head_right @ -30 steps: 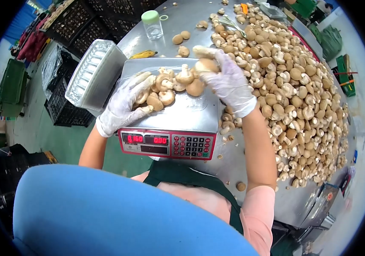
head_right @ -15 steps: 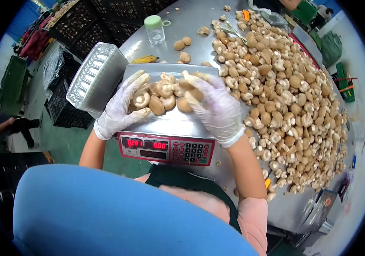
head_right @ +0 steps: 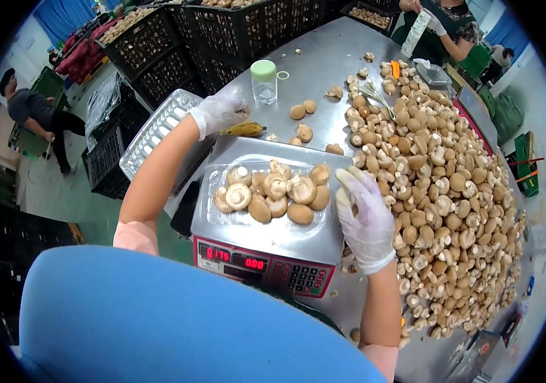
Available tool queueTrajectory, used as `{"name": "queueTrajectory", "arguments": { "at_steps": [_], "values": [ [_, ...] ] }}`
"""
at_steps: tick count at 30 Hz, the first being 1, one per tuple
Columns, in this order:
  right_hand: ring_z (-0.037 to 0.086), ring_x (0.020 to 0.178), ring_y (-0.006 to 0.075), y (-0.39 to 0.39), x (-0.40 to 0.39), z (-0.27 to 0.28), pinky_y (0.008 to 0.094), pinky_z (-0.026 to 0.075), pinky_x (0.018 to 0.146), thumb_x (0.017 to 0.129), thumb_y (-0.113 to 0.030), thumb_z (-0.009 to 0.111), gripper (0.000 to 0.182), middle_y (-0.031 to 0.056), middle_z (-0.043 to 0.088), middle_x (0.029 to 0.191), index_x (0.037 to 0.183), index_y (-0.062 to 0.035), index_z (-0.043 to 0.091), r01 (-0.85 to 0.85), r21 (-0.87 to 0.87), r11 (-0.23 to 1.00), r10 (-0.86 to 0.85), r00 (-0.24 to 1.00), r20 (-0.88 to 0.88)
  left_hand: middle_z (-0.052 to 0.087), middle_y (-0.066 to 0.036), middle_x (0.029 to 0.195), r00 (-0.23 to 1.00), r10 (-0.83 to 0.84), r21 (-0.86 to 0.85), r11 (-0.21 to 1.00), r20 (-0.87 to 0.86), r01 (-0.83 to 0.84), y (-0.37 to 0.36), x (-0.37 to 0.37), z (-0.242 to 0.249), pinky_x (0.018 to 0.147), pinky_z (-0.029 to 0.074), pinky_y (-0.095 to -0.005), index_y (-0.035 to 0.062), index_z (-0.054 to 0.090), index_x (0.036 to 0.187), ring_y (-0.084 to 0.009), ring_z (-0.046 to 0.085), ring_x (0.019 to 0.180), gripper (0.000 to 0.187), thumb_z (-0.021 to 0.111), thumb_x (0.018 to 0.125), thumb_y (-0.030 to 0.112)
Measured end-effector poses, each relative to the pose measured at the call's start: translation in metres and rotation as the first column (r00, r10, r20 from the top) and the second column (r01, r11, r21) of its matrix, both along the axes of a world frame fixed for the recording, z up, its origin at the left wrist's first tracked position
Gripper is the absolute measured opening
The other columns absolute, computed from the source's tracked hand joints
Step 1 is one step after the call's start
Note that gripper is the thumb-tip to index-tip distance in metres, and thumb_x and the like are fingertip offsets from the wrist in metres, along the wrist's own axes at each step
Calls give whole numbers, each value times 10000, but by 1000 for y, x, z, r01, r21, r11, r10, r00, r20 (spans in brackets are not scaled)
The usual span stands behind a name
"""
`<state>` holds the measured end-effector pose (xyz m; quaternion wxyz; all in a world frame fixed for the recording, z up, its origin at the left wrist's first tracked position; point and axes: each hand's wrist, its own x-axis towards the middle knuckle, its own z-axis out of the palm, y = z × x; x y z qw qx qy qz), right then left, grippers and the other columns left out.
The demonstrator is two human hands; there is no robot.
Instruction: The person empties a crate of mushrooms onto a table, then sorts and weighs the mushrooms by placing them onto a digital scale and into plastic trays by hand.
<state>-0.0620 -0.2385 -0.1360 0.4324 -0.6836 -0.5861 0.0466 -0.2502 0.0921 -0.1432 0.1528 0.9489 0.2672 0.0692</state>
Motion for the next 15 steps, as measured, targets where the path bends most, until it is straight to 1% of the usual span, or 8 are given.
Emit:
{"name": "queueTrajectory", "arguments": {
  "at_steps": [2,3,6,8,10,12,14,15],
  "values": [
    [615,1139,261,-9,7,-6,330,505,961,896,-29,667,309,142,637,1229,1202,-74,674,26,33,999,-23,995,-101,691,-170,840,943,-33,-1,999,-332,35,17,16,-5,746,515,-375,41,724,924,-299,660,816,221,639,864,236],
    [614,1137,256,-13,12,-8,330,493,976,892,-1,660,320,129,638,1228,1204,-71,671,49,52,997,-52,998,47,663,-166,735,947,-45,-31,999,-318,38,23,20,-16,702,507,-369,43,726,844,-282,648,746,229,661,829,263],
    [611,1140,255,-22,21,-16,335,471,1003,887,16,651,303,124,640,1232,1183,-48,671,95,48,994,-92,994,-50,683,-126,762,888,-135,-166,984,-439,68,-5,35,25,711,502,-351,33,721,844,-216,638,745,193,671,834,220],
    [603,1152,249,-30,25,-17,338,465,1009,884,23,648,313,120,652,1209,1190,-41,669,131,22,991,-131,991,14,701,-81,863,985,-152,-496,863,-82,92,30,25,-28,756,501,-314,14,720,935,-144,624,812,209,665,872,206],
    [601,1157,247,-36,21,-18,344,460,1015,886,21,644,317,113,657,1203,1195,-43,668,149,6,989,-147,979,-144,692,-74,993,1000,4,-460,888,9,0,1,18,4,829,500,-285,-8,692,1093,-124,616,918,277,658,924,208],
    [577,1186,196,-43,23,-17,319,429,1047,925,28,599,289,109,645,1228,1207,-8,650,135,-64,989,-138,989,-54,682,-90,1055,997,66,-428,903,51,-38,-17,5,17,873,494,-257,-17,640,1221,-126,616,957,364,649,956,232],
    [576,1189,201,-45,22,-16,325,427,1051,927,17,600,285,105,644,1234,1206,-8,650,127,-75,989,-126,992,23,681,-62,1078,983,103,-628,778,155,17,-32,-17,22,873,488,-238,-13,634,1241,-109,604,975,353,633,974,217],
    [577,1189,208,-47,24,-20,331,428,1051,922,13,611,286,103,645,1237,1204,-6,650,114,-55,992,-112,993,38,682,-59,1067,985,56,-543,839,163,42,-44,-27,29,882,486,-238,-12,636,1237,-108,603,982,348,629,977,219]
  ]
}}
